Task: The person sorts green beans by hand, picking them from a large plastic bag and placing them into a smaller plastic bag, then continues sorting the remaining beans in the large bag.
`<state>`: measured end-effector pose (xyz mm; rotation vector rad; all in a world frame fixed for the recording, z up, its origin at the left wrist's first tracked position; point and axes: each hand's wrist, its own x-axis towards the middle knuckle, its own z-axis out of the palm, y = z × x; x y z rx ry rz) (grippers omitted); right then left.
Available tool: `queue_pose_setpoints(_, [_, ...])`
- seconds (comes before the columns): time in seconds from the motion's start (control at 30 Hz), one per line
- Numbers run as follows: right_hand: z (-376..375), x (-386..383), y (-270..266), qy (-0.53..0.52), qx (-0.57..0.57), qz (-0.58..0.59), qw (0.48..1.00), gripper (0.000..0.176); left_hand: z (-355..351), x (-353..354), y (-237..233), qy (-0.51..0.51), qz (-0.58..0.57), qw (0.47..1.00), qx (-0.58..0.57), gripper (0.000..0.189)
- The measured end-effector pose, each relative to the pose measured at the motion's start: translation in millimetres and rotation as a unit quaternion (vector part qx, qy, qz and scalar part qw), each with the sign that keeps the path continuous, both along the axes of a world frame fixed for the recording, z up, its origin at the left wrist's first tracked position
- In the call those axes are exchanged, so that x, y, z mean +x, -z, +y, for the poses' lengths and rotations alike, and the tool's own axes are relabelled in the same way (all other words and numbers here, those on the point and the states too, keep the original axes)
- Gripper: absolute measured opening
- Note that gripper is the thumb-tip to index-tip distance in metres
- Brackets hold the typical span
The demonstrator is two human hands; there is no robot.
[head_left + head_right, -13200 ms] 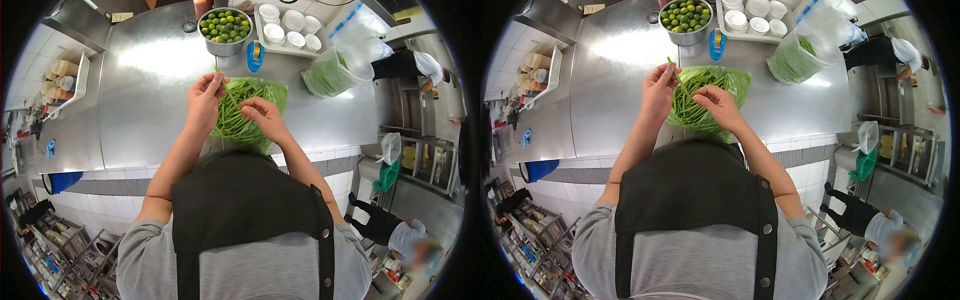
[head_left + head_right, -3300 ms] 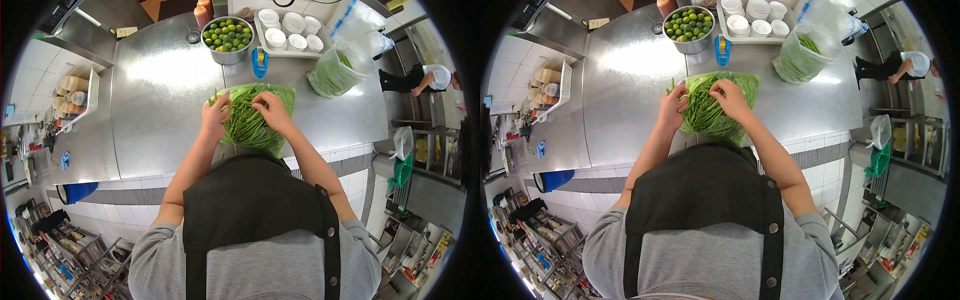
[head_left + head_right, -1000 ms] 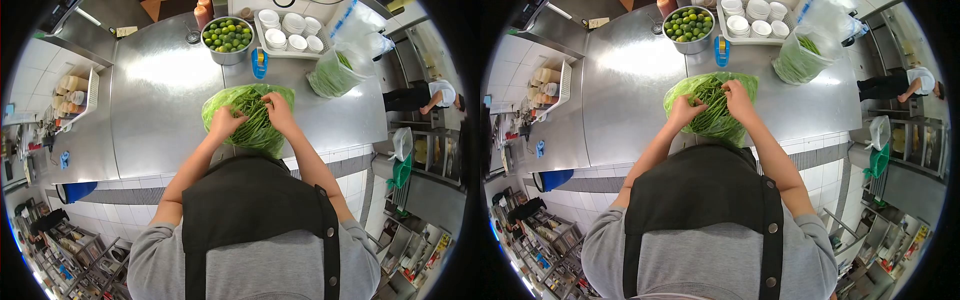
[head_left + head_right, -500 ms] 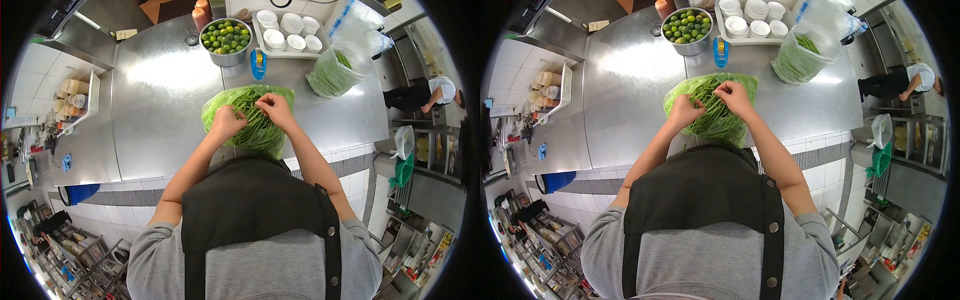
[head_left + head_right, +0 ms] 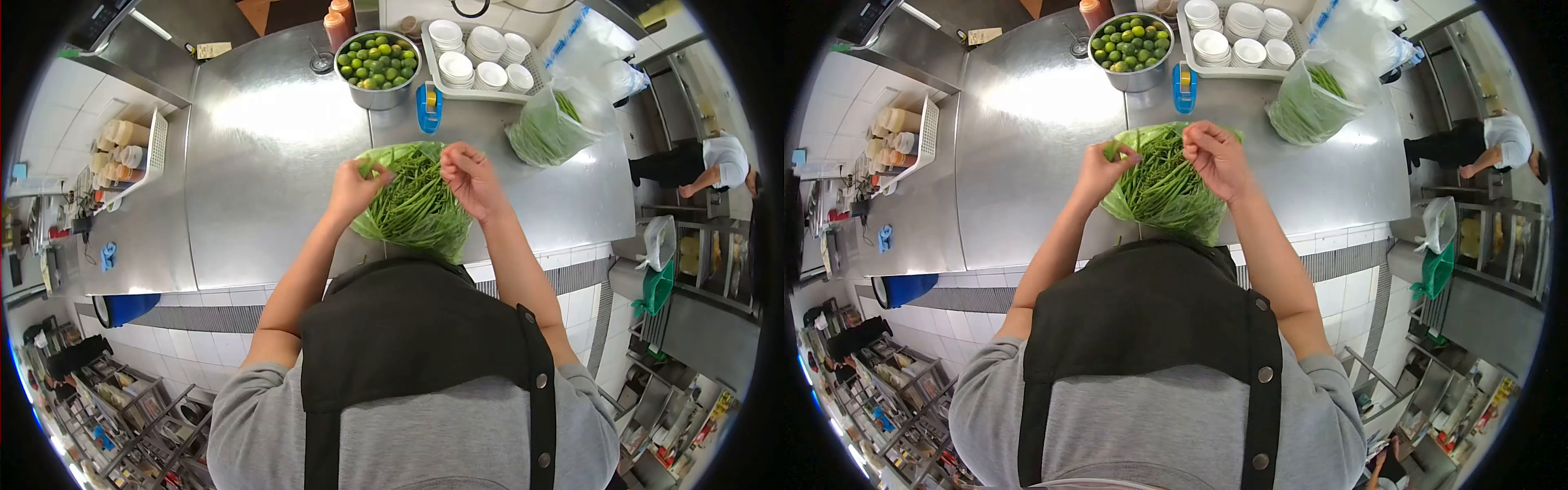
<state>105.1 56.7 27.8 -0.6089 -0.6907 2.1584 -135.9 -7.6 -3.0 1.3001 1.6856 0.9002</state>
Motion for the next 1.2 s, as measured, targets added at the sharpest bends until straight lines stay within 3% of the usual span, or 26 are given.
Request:
queue_pose_setpoints(0.03, [-1, 2, -3, 0.006, 0.028, -0.102, 0.994, 0.012, 0, 0, -6, -0.043, -0.153, 0.987, -0.02, 0.017])
queue_pose_setpoints(0.1, [-4, 1, -2, -0.079, 0.145, -0.24, 0.957, 0.02, 1, 1, -21, -0.127, -0.442, 0.886, -0.059, 0.013])
queue_pose_setpoints(0.13, [-5, -2, -2, -0.123, 0.203, -0.305, 0.922, 0.024, 1, 1, -23, -0.126, -0.514, 0.848, -0.042, 0.011])
queue_pose_setpoints(0.23, [-18, -19, -1, -0.147, 0.265, -0.352, 0.886, 0.031, 3, 8, -31, -0.153, -0.598, 0.787, -0.013, 0.01])
queue_pose_setpoints(0.4, [-37, -49, -13, -0.008, 0.278, -0.37, 0.887, 0.017, 2, 20, -29, -0.155, -0.595, 0.789, 0.003, 0.011])
queue_pose_setpoints(0.5, [-32, -50, -6, 0.014, 0.321, -0.365, 0.873, 0.012, 0, 26, -27, -0.155, -0.575, 0.803, 0.004, 0.013])
queue_pose_setpoints(0.63, [-22, -38, -3, -0.057, 0.312, -0.319, 0.893, 0.014, -2, 32, -33, -0.179, -0.566, 0.804, 0.032, 0.014])
queue_pose_setpoints(0.7, [-21, -35, 0, -0.084, 0.271, -0.282, 0.916, 0.016, -4, 33, -29, -0.187, -0.504, 0.84, 0.077, 0.013])
queue_pose_setpoints(0.8, [-20, -33, 1, -0.002, 0.347, -0.432, 0.832, 0.019, -6, 39, -34, -0.203, -0.421, 0.869, 0.162, 0.012])
queue_pose_setpoints(0.9, [-17, -25, 10, 0.012, 0.352, -0.509, 0.785, 0.021, -5, 37, -38, -0.198, -0.392, 0.88, 0.179, 0.012])
queue_pose_setpoints(0.93, [-15, -23, 7, -0.034, 0.33, -0.543, 0.771, 0.021, -4, 34, -38, -0.193, -0.391, 0.883, 0.172, 0.012])
queue_pose_setpoints(1.0, [-13, -18, -2, -0.127, 0.283, -0.604, 0.734, 0.021, -3, 27, -38, -0.178, -0.53, 0.822, 0.106, 0.011])
queue_pose_setpoints(1.07, [-15, -10, 16, -0.125, 0.396, -0.593, 0.69, 0.016, -1, 12, -15, -0.124, -0.64, 0.757, 0.044, 0.009])
queue_pose_setpoints(1.1, [-17, -7, 27, -0.123, 0.45, -0.584, 0.664, 0.013, -4, 12, -5, -0.124, -0.647, 0.752, 0.027, 0.008])
queue_pose_setpoints(1.2, [-21, 4, 44, -0.127, 0.485, -0.551, 0.668, 0.007, -24, 19, 6, -0.13, -0.665, 0.734, -0.041, 0.008])
